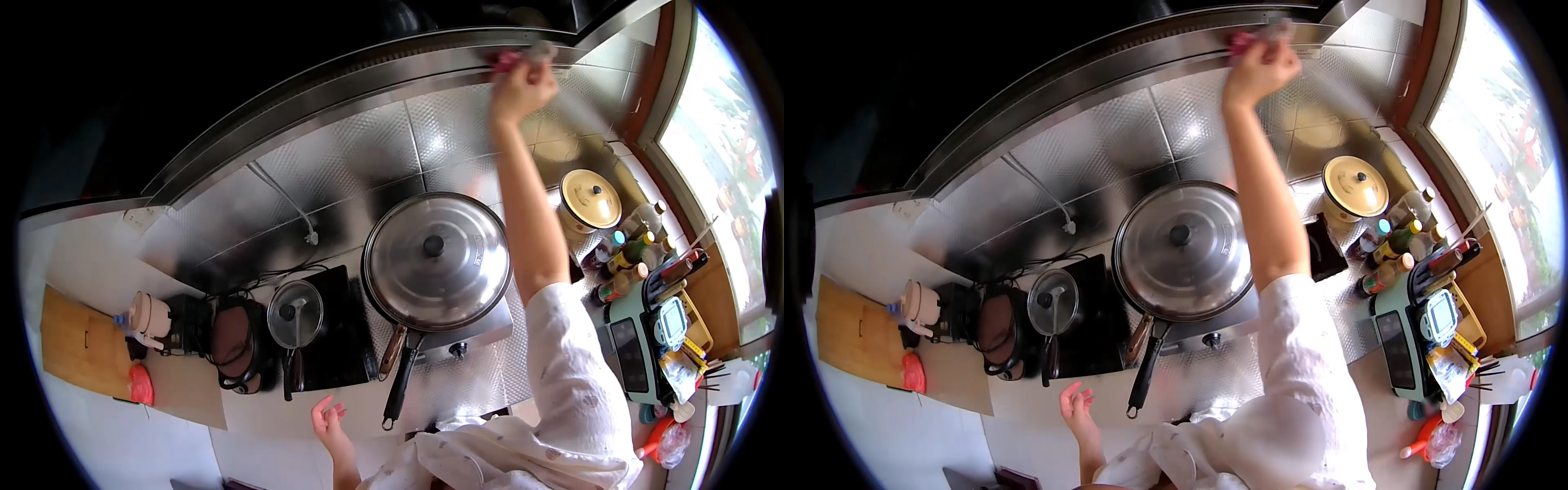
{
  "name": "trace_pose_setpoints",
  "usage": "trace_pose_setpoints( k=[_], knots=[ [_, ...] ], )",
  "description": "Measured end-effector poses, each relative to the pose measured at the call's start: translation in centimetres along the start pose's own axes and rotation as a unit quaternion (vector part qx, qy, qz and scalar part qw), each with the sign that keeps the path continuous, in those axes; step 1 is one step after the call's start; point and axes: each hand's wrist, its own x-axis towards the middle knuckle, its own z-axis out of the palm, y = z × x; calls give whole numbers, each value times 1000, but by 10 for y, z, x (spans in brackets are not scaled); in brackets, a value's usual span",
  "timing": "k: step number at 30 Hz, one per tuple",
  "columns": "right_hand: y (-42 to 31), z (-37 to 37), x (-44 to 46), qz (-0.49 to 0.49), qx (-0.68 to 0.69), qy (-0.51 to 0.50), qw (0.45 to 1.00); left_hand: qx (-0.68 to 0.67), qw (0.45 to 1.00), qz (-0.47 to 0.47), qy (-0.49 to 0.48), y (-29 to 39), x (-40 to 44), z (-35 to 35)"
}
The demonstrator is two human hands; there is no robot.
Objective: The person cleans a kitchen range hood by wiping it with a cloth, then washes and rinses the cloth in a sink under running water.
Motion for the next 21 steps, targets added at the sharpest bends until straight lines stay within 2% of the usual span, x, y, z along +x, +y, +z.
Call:
trace_pose_setpoints(
  k=[1,2,4,6,8,10,12,13,14,15,16,18,20,21],
  knots=[
    [-15,12,-31,-32,-2,-6,999,5,1000,-2,-1,5,-1,3],
    [-39,16,-65,-110,-108,-16,988,9,1000,-3,-2,9,-2,7],
    [-65,22,-117,-154,-87,-153,972,11,1000,3,-8,13,-3,9],
    [-83,27,-136,-55,-6,-263,963,10,1000,9,-16,15,-3,14],
    [-79,26,-121,-92,-5,-248,964,-8,999,1,-41,13,-2,16],
    [-60,14,-91,-260,-64,-233,935,-12,999,-1,-47,9,0,14],
    [-22,-2,-53,-157,-98,-172,968,-21,998,-4,-51,7,-1,14],
    [16,-8,-24,-26,-31,-143,989,-20,998,-3,-53,7,-1,13],
    [16,-13,-3,-196,-212,12,957,-18,998,-4,-55,7,-3,10],
    [0,-7,-2,-21,17,-58,998,-19,999,-5,-50,6,-5,6],
    [-15,-2,-2,166,239,-39,956,-13,999,-6,-43,5,-5,1],
    [-23,11,-28,74,97,-24,992,-8,999,-9,-32,4,-6,-6],
    [-36,25,-69,-41,-71,-17,996,1,1000,-9,0,4,-9,-14],
    [-53,36,-105,-21,41,-51,998,1,1000,-11,4,4,-10,-15]
  ],
)
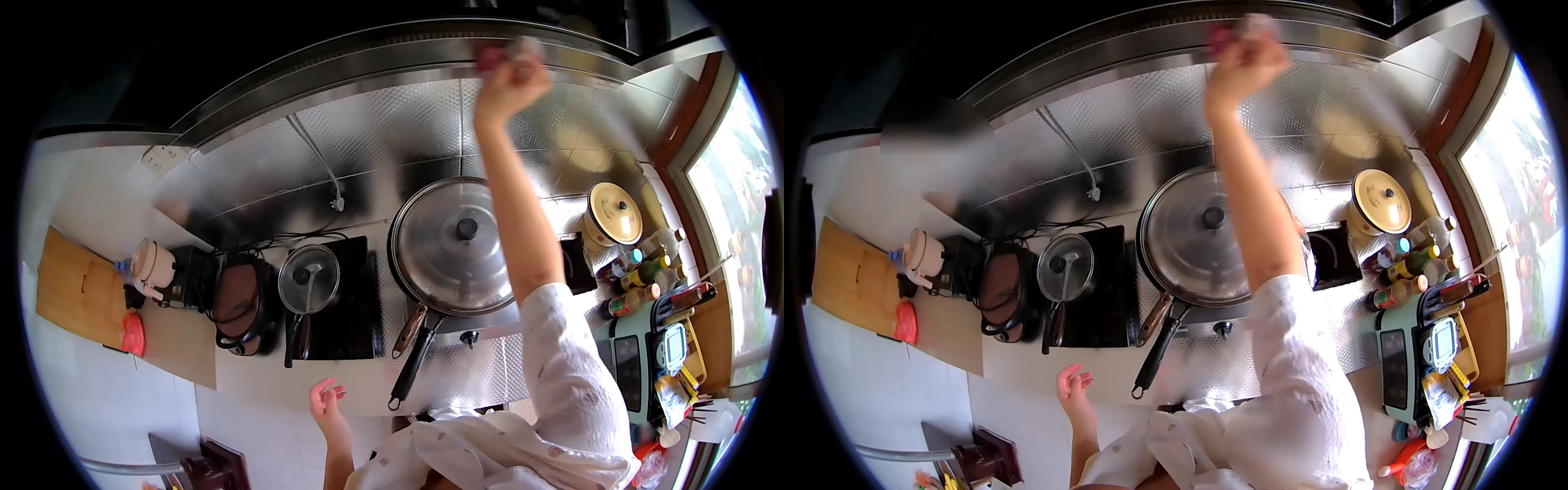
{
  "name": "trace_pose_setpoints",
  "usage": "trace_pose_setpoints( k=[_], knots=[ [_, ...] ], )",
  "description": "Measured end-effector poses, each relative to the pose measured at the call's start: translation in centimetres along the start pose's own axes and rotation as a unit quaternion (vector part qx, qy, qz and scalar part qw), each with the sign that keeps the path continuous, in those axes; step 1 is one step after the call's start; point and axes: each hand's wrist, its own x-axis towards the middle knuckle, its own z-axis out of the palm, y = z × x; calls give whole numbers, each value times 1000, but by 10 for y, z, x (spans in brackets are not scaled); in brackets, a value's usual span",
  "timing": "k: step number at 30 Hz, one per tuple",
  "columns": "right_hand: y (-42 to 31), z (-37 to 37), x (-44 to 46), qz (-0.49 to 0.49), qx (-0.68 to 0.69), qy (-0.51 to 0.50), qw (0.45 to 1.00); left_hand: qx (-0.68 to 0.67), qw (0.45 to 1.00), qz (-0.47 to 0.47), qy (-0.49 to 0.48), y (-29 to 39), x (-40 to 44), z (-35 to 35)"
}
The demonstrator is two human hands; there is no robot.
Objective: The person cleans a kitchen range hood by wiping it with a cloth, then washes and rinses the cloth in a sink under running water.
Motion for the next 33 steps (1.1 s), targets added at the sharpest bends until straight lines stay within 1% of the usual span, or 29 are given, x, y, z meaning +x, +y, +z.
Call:
trace_pose_setpoints(
  k=[1,2,3,4,5,7,8,9,10,11,12,13,14,17,18,19,20,22,23,24,25,27,28,30,31,32,33],
  knots=[
    [-8,10,-30,-97,-72,-41,992,-3,1000,2,3,0,0,0],
    [-20,19,-55,-70,-80,-105,989,-6,1000,3,6,1,0,1],
    [-32,26,-70,-64,-60,-127,988,-6,1000,2,8,2,0,1],
    [-39,32,-77,-45,-28,-123,991,-11,1000,14,9,3,0,3],
    [-40,28,-75,-46,-26,-127,991,-17,999,26,8,4,-1,6],
    [-34,14,-61,-52,-27,-267,962,-21,1000,18,-4,0,0,10],
    [-28,5,-48,-48,-20,-302,952,-20,1000,11,-21,-2,2,11],
    [-26,-4,-28,-200,-120,-246,941,-21,1000,10,-21,-2,4,14],
    [-10,-12,-3,-270,-149,-176,935,-28,999,6,-38,-2,5,17],
    [9,-23,15,-137,-153,-115,972,-37,998,3,-54,-3,6,20],
    [11,-28,37,-17,-49,-77,996,-39,998,2,-53,-2,7,24],
    [14,-32,60,92,69,-11,993,-35,998,0,-61,-1,7,25],
    [22,-40,76,168,173,-30,970,-30,997,-2,-69,0,7,24],
    [16,-27,56,141,174,-43,974,-19,998,-1,-62,-1,5,17],
    [18,-16,33,47,36,-25,998,-22,998,-3,-63,-2,4,15],
    [20,-2,-1,-49,-103,-5,993,-21,999,-2,-45,-2,3,13],
    [9,10,-35,-126,-133,-71,980,-20,999,-2,-27,-1,2,11],
    [-26,35,-96,-13,-5,-215,977,-19,1000,3,-19,0,0,8],
    [-53,38,-104,-34,-56,-307,949,-17,1000,9,-10,1,0,7],
    [-57,45,-112,-9,-19,-307,952,-17,1000,9,-10,1,1,6],
    [-56,43,-108,-9,-19,-307,951,-20,1000,10,-3,1,1,4],
    [-50,30,-88,-115,-46,-308,943,-25,1000,13,7,-1,3,1],
    [-49,21,-70,-31,-35,-263,964,-34,999,10,1,-3,3,-1],
    [-6,-5,-22,-131,-142,-137,971,-46,999,6,-4,-9,4,-4],
    [0,-14,3,-94,-181,-72,976,-50,999,-6,-9,-14,6,-4],
    [8,-18,28,65,132,-60,987,-52,998,-19,-15,-16,8,-6],
    [15,-27,51,99,143,-8,985,-51,998,-20,-16,-17,10,-8]
  ],
)
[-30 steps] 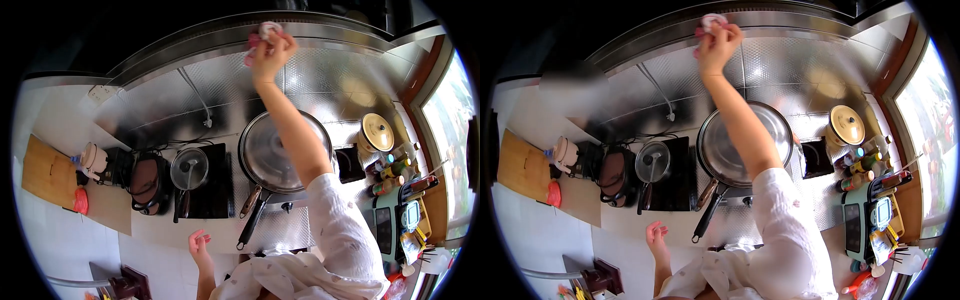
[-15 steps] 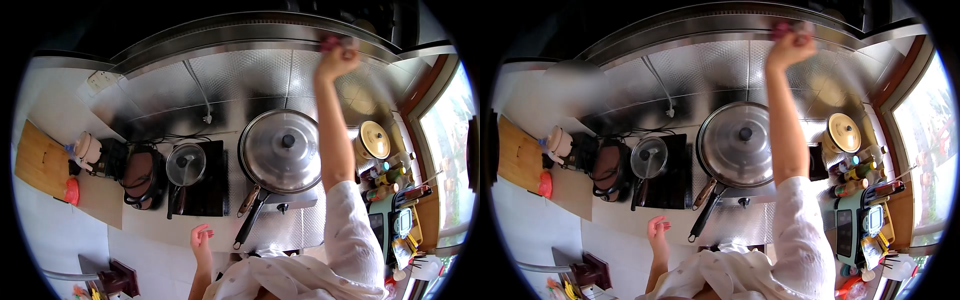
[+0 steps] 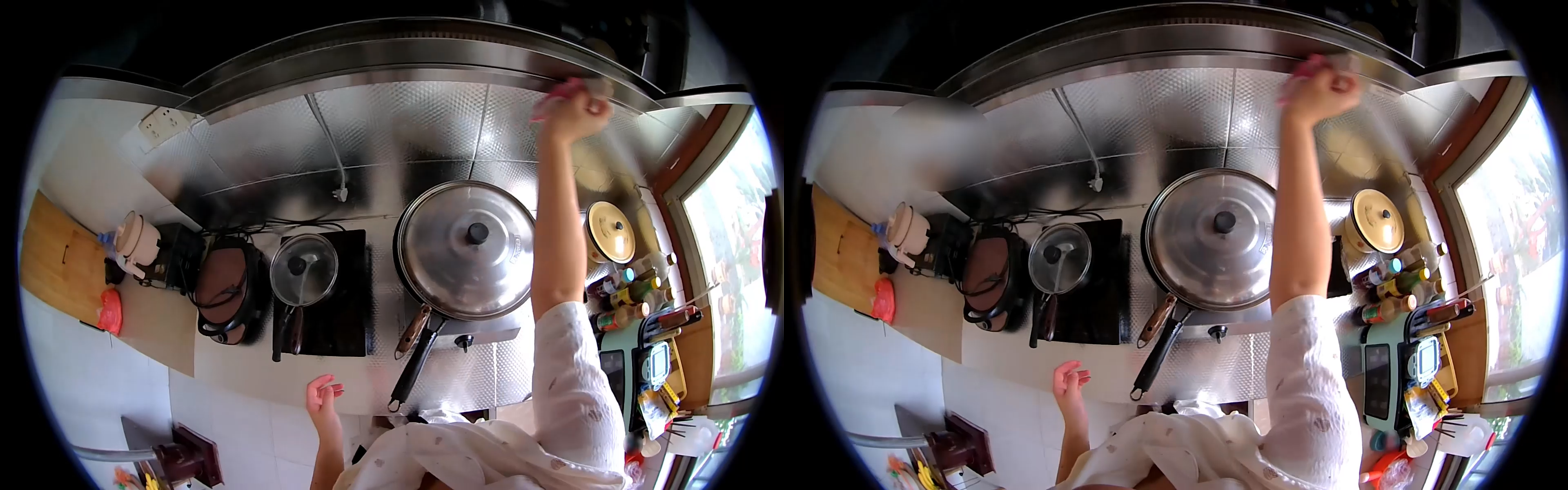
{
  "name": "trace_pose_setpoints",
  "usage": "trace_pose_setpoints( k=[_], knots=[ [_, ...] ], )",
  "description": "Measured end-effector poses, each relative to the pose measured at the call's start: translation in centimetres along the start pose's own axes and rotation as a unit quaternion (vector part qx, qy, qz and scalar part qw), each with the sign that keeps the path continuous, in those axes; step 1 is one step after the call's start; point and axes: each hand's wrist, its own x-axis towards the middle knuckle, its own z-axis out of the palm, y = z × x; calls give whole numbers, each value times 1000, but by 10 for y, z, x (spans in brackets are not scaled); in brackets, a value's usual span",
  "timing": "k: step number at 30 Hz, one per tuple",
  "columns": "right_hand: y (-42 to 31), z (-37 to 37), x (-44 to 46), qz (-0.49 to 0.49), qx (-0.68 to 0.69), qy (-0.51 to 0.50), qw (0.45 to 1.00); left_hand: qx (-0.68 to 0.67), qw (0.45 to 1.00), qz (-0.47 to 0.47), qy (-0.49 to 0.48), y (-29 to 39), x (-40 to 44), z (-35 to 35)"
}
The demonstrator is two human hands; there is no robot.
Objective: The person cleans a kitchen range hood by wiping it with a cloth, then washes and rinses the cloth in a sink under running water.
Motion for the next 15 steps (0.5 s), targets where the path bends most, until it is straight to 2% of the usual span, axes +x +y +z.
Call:
trace_pose_setpoints(
  k=[1,4,6,8,10,11,12,14,15],
  knots=[
    [-7,-1,14,7,65,20,998,-1,1000,-4,-2,0,1,0],
    [1,7,7,-19,2,22,1000,8,1000,-5,1,2,2,-8],
    [25,23,-40,-51,-184,68,979,16,1000,0,9,2,0,-12],
    [22,59,-119,-181,-223,-20,958,20,1000,1,23,3,-1,-15],
    [-6,91,-183,-52,-179,-171,968,21,999,6,31,4,0,-19],
    [-9,103,-198,-162,-210,-217,940,22,999,11,37,5,-1,-20],
    [-15,110,-209,-96,-177,-301,932,23,999,11,40,7,-2,-20],
    [-21,112,-209,-58,-158,-325,931,8,998,18,51,15,-1,-18],
    [-20,107,-199,-128,-185,-305,925,7,998,18,54,15,-1,-17]
  ],
)
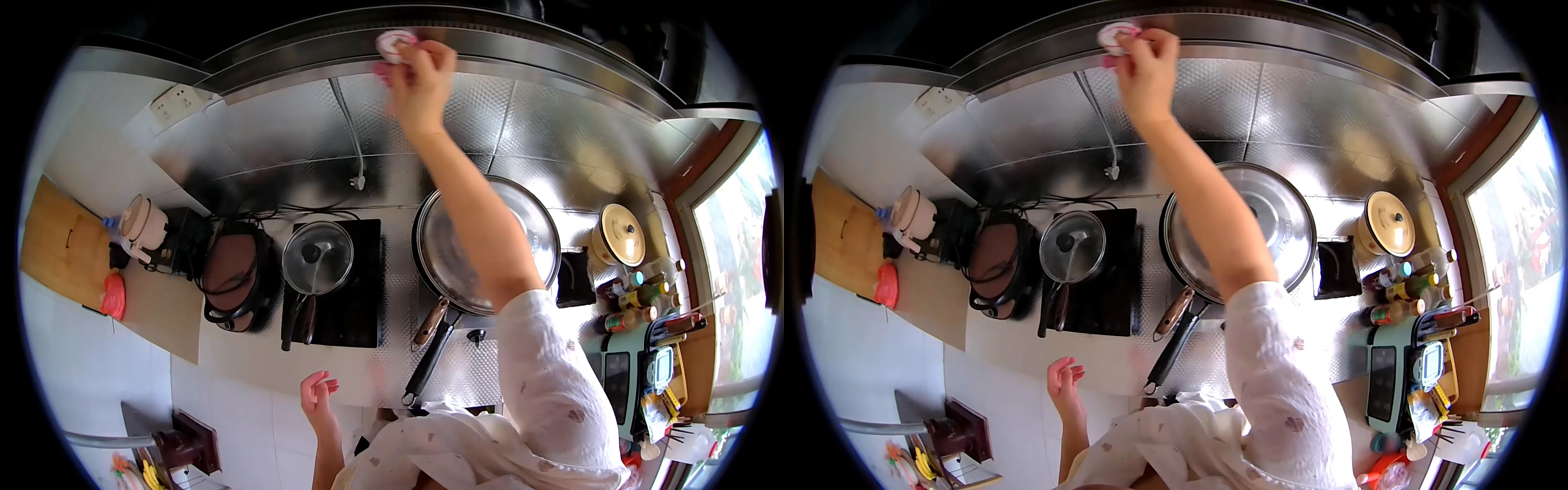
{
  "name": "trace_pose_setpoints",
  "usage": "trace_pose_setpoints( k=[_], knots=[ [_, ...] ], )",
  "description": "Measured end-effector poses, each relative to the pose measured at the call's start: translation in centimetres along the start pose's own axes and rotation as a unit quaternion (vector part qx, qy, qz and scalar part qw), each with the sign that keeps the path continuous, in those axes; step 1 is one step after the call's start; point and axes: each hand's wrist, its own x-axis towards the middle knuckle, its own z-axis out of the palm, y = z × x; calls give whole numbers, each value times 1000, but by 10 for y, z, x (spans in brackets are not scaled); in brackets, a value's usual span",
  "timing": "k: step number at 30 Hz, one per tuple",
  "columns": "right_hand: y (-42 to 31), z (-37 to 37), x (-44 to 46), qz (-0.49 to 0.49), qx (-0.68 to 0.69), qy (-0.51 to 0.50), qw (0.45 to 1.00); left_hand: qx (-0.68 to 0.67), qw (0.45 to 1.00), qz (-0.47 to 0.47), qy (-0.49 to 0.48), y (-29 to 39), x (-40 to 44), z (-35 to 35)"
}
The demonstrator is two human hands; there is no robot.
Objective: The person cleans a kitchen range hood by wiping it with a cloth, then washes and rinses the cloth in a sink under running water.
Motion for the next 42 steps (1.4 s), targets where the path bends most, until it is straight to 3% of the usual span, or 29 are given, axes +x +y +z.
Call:
trace_pose_setpoints(
  k=[1,2,4,5,6,7,8,11,12,14,15,16,18,19,21,23,25,26,27,29,32,33,35,37,38,39,40,41,42],
  knots=[
    [11,-16,6,-53,-51,26,997,-1,1000,1,-3,0,0,0],
    [15,-35,15,-7,-44,56,997,-3,1000,3,-7,0,1,0],
    [65,-85,35,-48,-166,114,978,-7,1000,-7,-17,-4,3,0],
    [76,-105,47,-40,-195,194,961,-7,999,-17,-30,-6,6,0],
    [82,-125,63,78,40,226,970,-11,999,-16,-29,-9,9,0],
    [82,-139,73,193,270,241,912,-10,999,-24,-38,-12,10,-1],
    [80,-144,79,193,270,240,912,-9,998,-32,-48,-13,12,-3],
    [90,-131,74,211,189,261,923,-7,998,-33,-50,-14,14,-5],
    [117,-107,56,133,53,280,949,-10,998,-37,-49,-14,14,-6],
    [69,-45,33,19,-21,315,949,-8,998,-35,-44,-14,17,-9],
    [55,-15,15,70,176,269,944,-11,998,-34,-41,-15,19,-10],
    [37,9,1,70,143,222,962,-9,999,-33,-38,-16,20,-12],
    [-15,42,-17,10,-18,34,999,-12,999,-33,-34,-18,23,-16],
    [-29,51,-22,39,12,-33,999,-20,999,-34,-32,-19,25,-17],
    [-36,56,-21,113,94,-44,988,-32,998,-36,-28,-19,32,-18],
    [-21,33,-14,-14,-39,7,999,-44,998,-23,-39,-17,39,-22],
    [2,-11,8,42,-71,113,990,-47,997,-27,-46,-20,45,-24],
    [53,-39,17,1,-174,177,969,-44,997,-31,-53,-21,47,-27],
    [89,-65,33,53,33,197,978,-49,997,-29,-54,-24,51,-28],
    [52,-82,56,139,309,257,905,-48,995,-47,-68,-33,54,-36],
    [30,-52,54,131,202,313,919,-51,996,-52,-56,-37,57,-46],
    [22,-38,44,134,208,262,933,-53,995,-52,-59,-38,57,-50],
    [19,18,22,79,311,303,897,-69,996,-44,-36,-39,58,-59],
    [-8,68,-17,12,50,167,985,-71,996,-42,-33,-40,60,-68],
    [-22,93,-36,-46,-71,118,989,-69,996,-41,-26,-39,61,-72],
    [-63,108,-42,26,-10,-3,1000,-71,996,-40,-26,-37,63,-76],
    [-68,124,-45,-8,3,-68,998,-74,996,-36,-21,-34,66,-79],
    [-74,134,-46,32,47,-50,997,-77,996,-34,-15,-32,67,-83],
    [-73,131,-47,1,11,-40,999,-78,996,-34,-15,-31,69,-86]
  ],
)
